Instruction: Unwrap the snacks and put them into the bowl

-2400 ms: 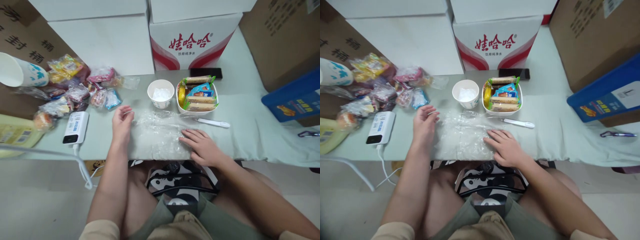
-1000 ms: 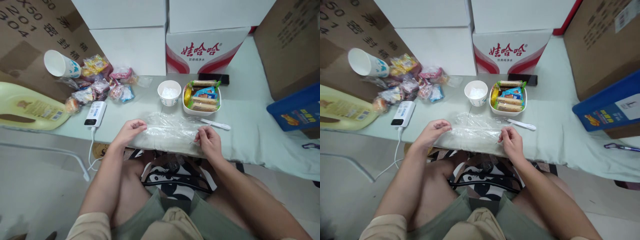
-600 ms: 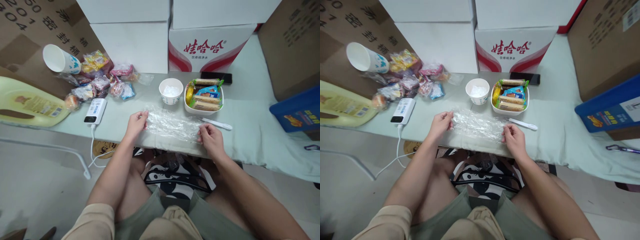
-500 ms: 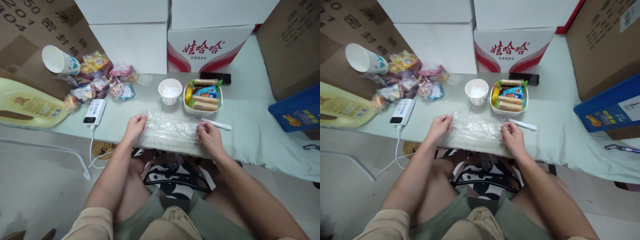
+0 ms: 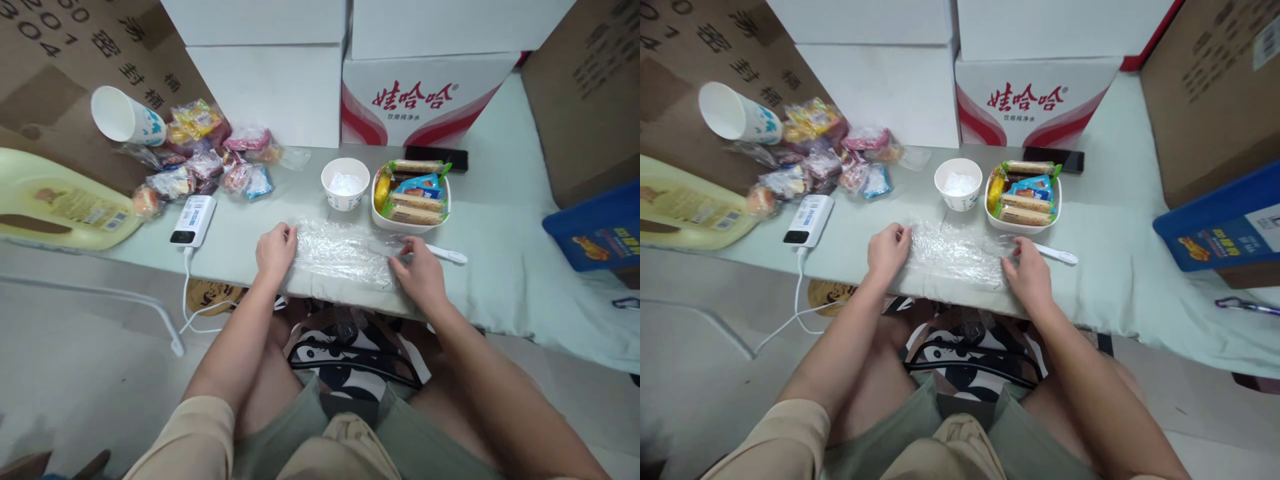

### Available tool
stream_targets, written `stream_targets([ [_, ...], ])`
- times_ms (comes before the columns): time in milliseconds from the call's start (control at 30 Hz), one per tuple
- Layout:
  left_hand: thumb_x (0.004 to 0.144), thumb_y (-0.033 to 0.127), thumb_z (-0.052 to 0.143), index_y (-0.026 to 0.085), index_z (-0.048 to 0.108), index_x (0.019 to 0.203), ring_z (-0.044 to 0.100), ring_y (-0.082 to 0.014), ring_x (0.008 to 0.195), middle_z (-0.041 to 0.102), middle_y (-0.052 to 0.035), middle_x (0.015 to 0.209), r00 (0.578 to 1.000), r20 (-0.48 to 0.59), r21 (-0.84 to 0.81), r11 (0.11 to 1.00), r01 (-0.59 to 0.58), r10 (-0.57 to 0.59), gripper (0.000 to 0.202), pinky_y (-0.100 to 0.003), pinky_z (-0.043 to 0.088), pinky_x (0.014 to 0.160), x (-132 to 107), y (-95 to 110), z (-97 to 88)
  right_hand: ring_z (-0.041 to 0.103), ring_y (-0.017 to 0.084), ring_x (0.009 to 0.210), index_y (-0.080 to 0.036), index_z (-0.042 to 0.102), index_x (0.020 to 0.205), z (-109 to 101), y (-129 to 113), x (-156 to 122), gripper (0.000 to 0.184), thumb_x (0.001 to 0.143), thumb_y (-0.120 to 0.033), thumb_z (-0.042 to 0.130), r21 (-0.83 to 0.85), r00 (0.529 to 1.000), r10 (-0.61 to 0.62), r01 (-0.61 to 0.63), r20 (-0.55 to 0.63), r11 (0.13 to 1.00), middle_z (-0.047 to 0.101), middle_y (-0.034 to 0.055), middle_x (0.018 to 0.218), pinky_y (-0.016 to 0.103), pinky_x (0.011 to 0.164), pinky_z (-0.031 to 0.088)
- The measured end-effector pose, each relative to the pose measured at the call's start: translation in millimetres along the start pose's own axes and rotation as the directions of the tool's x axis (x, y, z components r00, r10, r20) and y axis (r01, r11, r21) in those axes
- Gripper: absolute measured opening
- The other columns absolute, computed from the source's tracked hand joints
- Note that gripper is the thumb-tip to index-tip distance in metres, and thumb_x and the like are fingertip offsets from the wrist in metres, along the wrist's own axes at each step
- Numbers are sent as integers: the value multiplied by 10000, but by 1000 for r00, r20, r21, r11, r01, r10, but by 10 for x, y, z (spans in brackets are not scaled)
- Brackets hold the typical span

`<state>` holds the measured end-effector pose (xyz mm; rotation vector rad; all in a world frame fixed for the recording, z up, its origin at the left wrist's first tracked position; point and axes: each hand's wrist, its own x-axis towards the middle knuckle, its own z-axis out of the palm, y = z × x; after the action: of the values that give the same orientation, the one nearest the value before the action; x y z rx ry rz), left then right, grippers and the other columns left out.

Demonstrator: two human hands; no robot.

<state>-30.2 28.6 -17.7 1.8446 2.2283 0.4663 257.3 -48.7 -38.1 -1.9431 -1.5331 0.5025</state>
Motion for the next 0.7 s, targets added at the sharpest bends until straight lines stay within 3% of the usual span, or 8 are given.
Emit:
stream_targets([
  [100,939,414,504,221,644,1090,628,-295,908,692,-119,962,998,-46,44,998,-51,53,283,-352,419,748,-8,-15,37,632,322,977,-213,476,1374,7,-9,-60,564,833,-352,554,-186,997,-70,74,26,980,597,146,1168,466,766,532],
  [200,928,360,531,192,619,1177,597,-312,1058,671,-149,1082,982,-41,12,983,-184,185,313,-397,445,893,14,-50,76,574,370,1159,-214,391,1472,-65,29,-186,699,804,-307,576,-239,979,-174,195,109,951,490,198,1331,536,887,519],
  [367,897,268,567,195,614,1142,621,-210,945,672,-62,965,900,131,-409,850,-333,415,260,-357,474,902,-14,-1,156,300,450,1458,-293,384,1488,-418,151,-382,793,757,-392,674,-114,842,-326,408,430,906,353,170,1556,690,1097,329],
  [400,896,271,567,197,606,1149,624,-189,916,664,-50,955,876,157,-511,797,-322,455,266,-337,483,872,-48,43,166,288,429,1473,-302,382,1488,-474,150,-383,771,783,-430,668,-52,836,-343,402,429,914,358,155,1567,673,1120,316],
  [467,898,305,572,201,591,1155,626,-160,864,651,-36,933,820,218,-681,685,-260,529,278,-302,493,805,-142,161,172,356,370,1454,-289,379,1486,-502,102,-345,728,834,-473,646,79,872,-347,342,346,936,421,144,1539,609,1145,335],
  [533,889,352,599,204,583,1133,630,-146,811,641,-28,903,758,292,-790,593,-152,583,286,-279,494,743,-249,301,158,460,337,1387,-255,373,1486,-406,13,-272,761,826,-488,671,215,906,-321,268,276,939,488,158,1488,564,1135,373],
  [633,846,417,672,202,585,1067,629,-131,749,629,-20,863,668,376,-867,498,10,642,320,-263,497,707,-368,478,114,531,336,1320,-216,380,1482,-149,-128,-151,907,711,-483,775,389,896,-320,188,308,902,537,175,1446,534,1100,416],
  [700,799,454,724,200,589,1040,619,-123,736,628,-22,870,660,385,-880,472,52,645,375,-250,493,690,-393,538,88,636,303,1144,-216,518,1358,-15,-193,-88,741,698,-435,773,450,870,-320,130,376,883,673,128,1249,490,1012,481],
])
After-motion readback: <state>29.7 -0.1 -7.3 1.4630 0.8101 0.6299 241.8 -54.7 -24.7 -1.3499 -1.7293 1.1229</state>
